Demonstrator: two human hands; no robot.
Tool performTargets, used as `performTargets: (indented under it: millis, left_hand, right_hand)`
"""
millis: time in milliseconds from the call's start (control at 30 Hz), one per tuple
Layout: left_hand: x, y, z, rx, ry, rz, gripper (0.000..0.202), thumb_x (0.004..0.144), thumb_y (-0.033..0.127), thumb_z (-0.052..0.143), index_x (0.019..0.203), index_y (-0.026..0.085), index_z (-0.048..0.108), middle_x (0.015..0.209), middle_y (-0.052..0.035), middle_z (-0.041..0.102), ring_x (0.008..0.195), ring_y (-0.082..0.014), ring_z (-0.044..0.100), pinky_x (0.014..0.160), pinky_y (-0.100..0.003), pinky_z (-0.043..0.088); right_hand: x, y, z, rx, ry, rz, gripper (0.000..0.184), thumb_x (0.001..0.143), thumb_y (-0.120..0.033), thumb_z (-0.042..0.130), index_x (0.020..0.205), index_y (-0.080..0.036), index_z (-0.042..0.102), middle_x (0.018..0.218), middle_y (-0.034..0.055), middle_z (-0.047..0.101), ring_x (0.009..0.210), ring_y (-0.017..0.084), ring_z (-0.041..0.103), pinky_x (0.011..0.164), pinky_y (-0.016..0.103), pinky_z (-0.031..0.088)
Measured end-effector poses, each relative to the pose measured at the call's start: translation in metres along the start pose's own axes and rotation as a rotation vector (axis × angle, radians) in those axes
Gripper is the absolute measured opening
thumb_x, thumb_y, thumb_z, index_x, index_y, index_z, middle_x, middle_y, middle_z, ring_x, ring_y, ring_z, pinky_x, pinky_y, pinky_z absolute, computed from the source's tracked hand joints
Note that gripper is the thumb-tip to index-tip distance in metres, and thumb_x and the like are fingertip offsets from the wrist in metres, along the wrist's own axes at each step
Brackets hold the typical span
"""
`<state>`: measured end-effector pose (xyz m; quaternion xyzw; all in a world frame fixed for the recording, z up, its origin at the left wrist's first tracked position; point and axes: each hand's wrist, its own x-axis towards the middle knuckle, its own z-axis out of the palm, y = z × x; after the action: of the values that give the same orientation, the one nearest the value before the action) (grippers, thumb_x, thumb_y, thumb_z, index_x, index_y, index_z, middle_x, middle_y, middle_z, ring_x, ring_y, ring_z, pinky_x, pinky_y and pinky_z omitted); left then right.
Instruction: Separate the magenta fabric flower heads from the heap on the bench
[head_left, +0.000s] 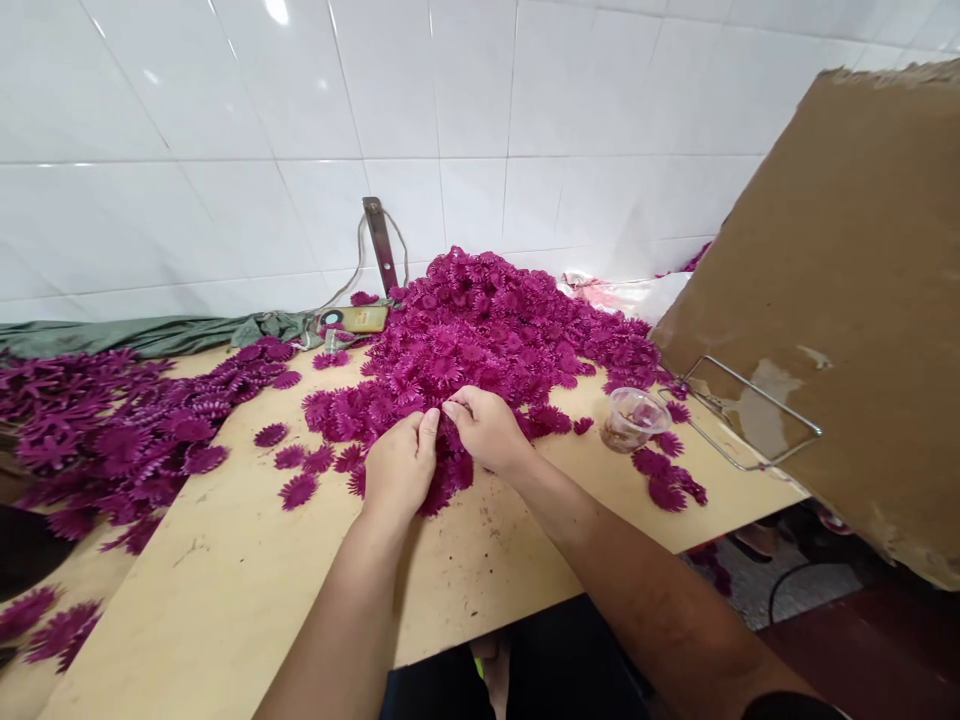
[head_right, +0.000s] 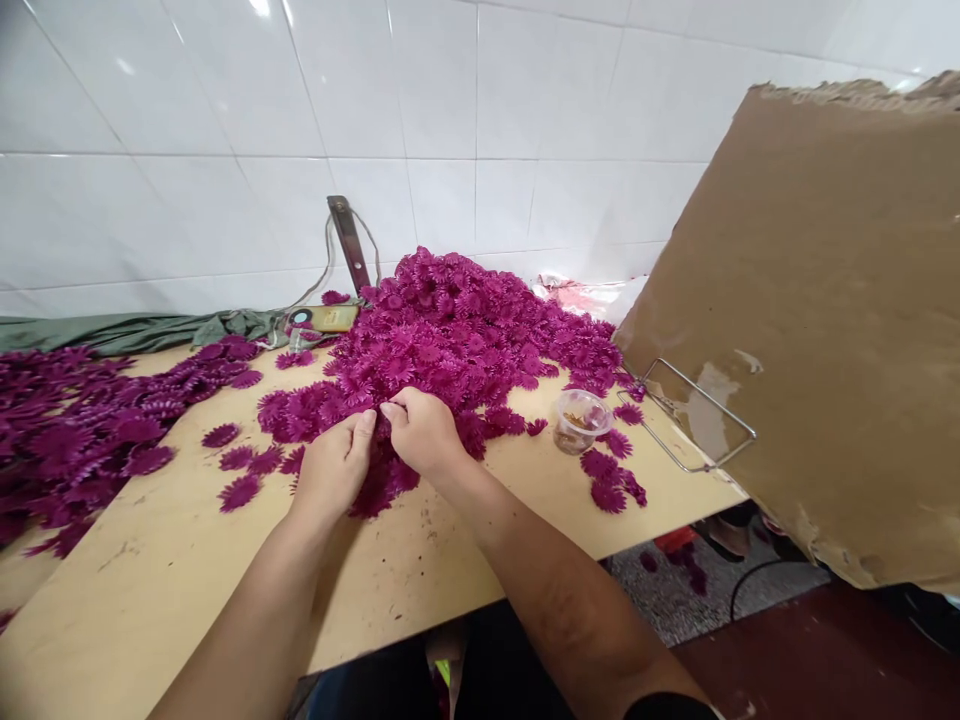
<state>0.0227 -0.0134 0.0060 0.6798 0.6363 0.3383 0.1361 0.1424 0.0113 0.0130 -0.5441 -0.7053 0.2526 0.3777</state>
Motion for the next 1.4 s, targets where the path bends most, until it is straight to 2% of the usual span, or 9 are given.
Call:
performTargets:
  millis: [167, 333, 467, 700, 800, 967, 1067, 1200, 1400]
  left_hand:
    - [0.001, -0.002, 0.006, -0.368, 0.082, 0.044, 0.025, 0.078, 0.041, 0.047, 0.085, 0.020, 0.058, 0.080, -0.0026, 0.062, 0.073, -0.0174, 0.055, 0.069, -0.029, 0.039]
    - [0.006, 0.001, 0.012, -0.856, 0.078, -0.172, 0.031, 0.060, 0.040, 0.063, 0.080, 0.017, 0.058, 0.066, 0.0018, 0.057, 0.061, -0.0127, 0.053, 0.065, -0.028, 0.042]
    - [0.007, 0.001, 0.011, -0.993, 0.145, -0.281, 0.035, 0.052, 0.040, 0.070, 0.074, 0.016, 0.058, 0.059, 0.0050, 0.054, 0.052, -0.0089, 0.048, 0.059, -0.026, 0.041]
    - [0.005, 0.000, 0.013, -1.222, 0.102, -0.395, 0.036, 0.046, 0.031, 0.076, 0.075, 0.015, 0.061, 0.052, 0.0075, 0.052, 0.045, -0.0044, 0.041, 0.048, -0.019, 0.034]
    - [0.001, 0.007, 0.014, -1.382, 0.053, -0.494, 0.031, 0.052, 0.031, 0.074, 0.078, 0.017, 0.062, 0.067, 0.0028, 0.062, 0.056, -0.0072, 0.053, 0.054, -0.019, 0.041]
    - [0.003, 0.024, 0.011, -1.633, -0.112, -0.578, 0.022, 0.072, 0.036, 0.059, 0.081, 0.017, 0.063, 0.083, -0.0055, 0.067, 0.085, -0.0178, 0.062, 0.079, -0.029, 0.048]
    - [0.008, 0.026, 0.008, -1.703, -0.006, -0.597, 0.017, 0.074, 0.020, 0.051, 0.083, 0.014, 0.064, 0.089, -0.0080, 0.068, 0.092, -0.0175, 0.062, 0.086, -0.029, 0.046]
    - [0.005, 0.035, 0.012, -1.708, 0.140, -0.558, 0.032, 0.065, 0.002, 0.044, 0.087, 0.013, 0.065, 0.093, -0.0080, 0.069, 0.097, -0.0158, 0.061, 0.087, -0.027, 0.045]
    - [0.000, 0.062, 0.019, -1.816, 0.205, -0.523, 0.034, 0.083, 0.036, 0.043, 0.105, 0.017, 0.061, 0.112, -0.0049, 0.063, 0.116, -0.0157, 0.049, 0.093, -0.021, 0.041]
  right_hand:
    - [0.004, -0.004, -0.003, -0.151, -0.013, 0.040, 0.023, 0.084, -0.025, 0.041, 0.066, -0.017, 0.051, 0.064, 0.0027, 0.054, 0.062, 0.014, 0.046, 0.063, 0.027, 0.035]
    - [0.008, 0.001, 0.001, 0.206, -0.037, 0.038, 0.016, 0.080, -0.020, 0.044, 0.065, -0.017, 0.048, 0.064, -0.0008, 0.050, 0.062, 0.011, 0.046, 0.065, 0.025, 0.038]
    - [0.006, 0.003, 0.004, 0.482, -0.072, 0.101, 0.010, 0.074, -0.024, 0.053, 0.070, -0.017, 0.047, 0.062, -0.0045, 0.049, 0.056, 0.008, 0.045, 0.060, 0.022, 0.039]
    - [0.000, -0.001, -0.006, 0.308, -0.171, -0.039, 0.026, 0.082, -0.026, 0.041, 0.057, -0.019, 0.037, 0.052, -0.0053, 0.040, 0.051, 0.009, 0.038, 0.053, 0.022, 0.033]
    - [-0.002, -0.006, -0.005, 0.189, -0.106, -0.082, 0.024, 0.082, -0.025, 0.040, 0.059, -0.019, 0.040, 0.057, -0.0029, 0.045, 0.056, 0.011, 0.042, 0.059, 0.024, 0.036]
    - [-0.011, -0.018, -0.004, 0.078, -0.130, -0.184, 0.013, 0.076, -0.016, 0.046, 0.086, -0.018, 0.053, 0.087, 0.0057, 0.057, 0.087, 0.019, 0.052, 0.082, 0.035, 0.041]
    - [-0.012, -0.022, -0.011, 0.076, -0.063, -0.152, 0.024, 0.072, -0.023, 0.056, 0.095, -0.016, 0.055, 0.098, 0.0107, 0.056, 0.095, 0.022, 0.052, 0.087, 0.041, 0.041]
    - [0.007, -0.021, -0.011, 0.321, 0.148, -0.023, 0.043, 0.077, -0.042, 0.053, 0.111, -0.015, 0.051, 0.116, 0.0154, 0.052, 0.107, 0.023, 0.051, 0.093, 0.041, 0.041]
    - [0.011, -0.034, 0.015, 0.346, 0.014, -0.073, 0.060, 0.084, -0.058, 0.030, 0.112, -0.014, 0.059, 0.124, 0.0144, 0.054, 0.125, 0.026, 0.039, 0.108, 0.044, 0.024]
